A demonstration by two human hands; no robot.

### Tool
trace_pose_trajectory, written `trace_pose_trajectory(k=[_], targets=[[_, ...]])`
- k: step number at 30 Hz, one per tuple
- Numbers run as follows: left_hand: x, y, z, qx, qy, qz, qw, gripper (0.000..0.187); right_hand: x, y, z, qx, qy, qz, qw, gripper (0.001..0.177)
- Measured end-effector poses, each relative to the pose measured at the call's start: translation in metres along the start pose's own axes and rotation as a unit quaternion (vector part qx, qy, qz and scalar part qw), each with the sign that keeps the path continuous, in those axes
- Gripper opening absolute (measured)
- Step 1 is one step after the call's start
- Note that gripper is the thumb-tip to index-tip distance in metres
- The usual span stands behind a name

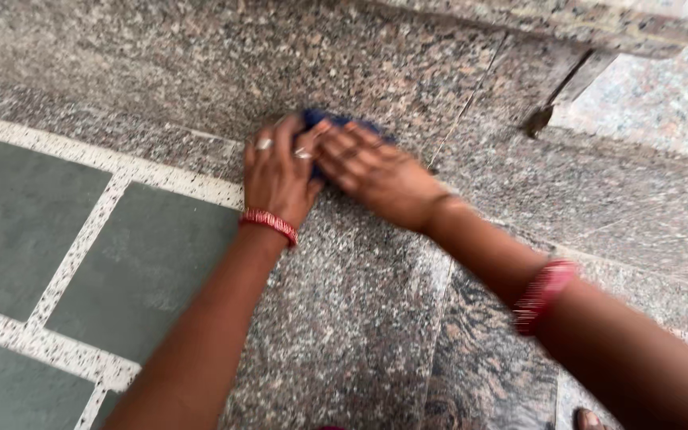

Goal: The person scrubs the tiled floor and a stone ledge with a blue cloth, using both hands to apply pressure and move the cloth back and forth across the surface.

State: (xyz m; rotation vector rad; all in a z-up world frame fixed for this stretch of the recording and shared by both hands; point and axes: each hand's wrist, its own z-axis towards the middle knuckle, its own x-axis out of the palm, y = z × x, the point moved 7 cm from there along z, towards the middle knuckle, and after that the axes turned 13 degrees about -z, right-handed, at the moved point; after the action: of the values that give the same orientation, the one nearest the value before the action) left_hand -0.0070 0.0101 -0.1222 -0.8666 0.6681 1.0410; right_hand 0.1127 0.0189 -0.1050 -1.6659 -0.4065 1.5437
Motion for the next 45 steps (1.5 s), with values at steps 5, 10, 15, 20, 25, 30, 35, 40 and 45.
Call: trace_pose_trajectory(k=[5,10,15,20,25,30,35,40,45], targets=[[0.072,0.047,-0.036,-0.436,-0.03,-0.223,0.872,0.055,-0.006,0.007,-0.002,0.018,-0.11,0.1,0.989,0.059],[0.081,-0.009,-0.017,-0.376,-0.217,-0.375,0.819,0.055,-0.028,-0.035,-0.053,0.055,-0.132,0.136,0.98,0.059],[0.006,-0.069,0.014,-0.256,-0.315,-0.484,0.775,0.065,-0.057,-0.072,-0.077,0.142,-0.185,0.094,0.968,0.06],[-0.028,-0.022,0.03,-0.16,-0.392,-0.443,0.791,0.061,-0.053,-0.07,-0.024,0.148,-0.203,0.168,0.953,0.068],[-0.002,0.092,0.009,-0.252,-0.398,-0.386,0.793,0.062,-0.026,-0.018,0.063,0.05,-0.046,0.034,0.997,0.076],[0.069,0.152,-0.025,-0.411,-0.32,-0.461,0.718,0.057,-0.008,0.011,0.081,0.001,-0.071,0.113,0.991,0.07],[0.084,0.097,-0.018,-0.394,-0.313,-0.622,0.6,0.067,-0.004,0.001,0.042,0.023,-0.101,0.153,0.983,0.066],[0.007,0.011,0.017,-0.217,-0.308,-0.611,0.696,0.064,-0.032,-0.044,-0.018,0.134,-0.154,0.069,0.977,0.066],[-0.023,0.005,0.028,-0.19,-0.323,-0.594,0.711,0.055,-0.045,-0.055,-0.012,0.16,-0.202,0.064,0.964,0.062]])
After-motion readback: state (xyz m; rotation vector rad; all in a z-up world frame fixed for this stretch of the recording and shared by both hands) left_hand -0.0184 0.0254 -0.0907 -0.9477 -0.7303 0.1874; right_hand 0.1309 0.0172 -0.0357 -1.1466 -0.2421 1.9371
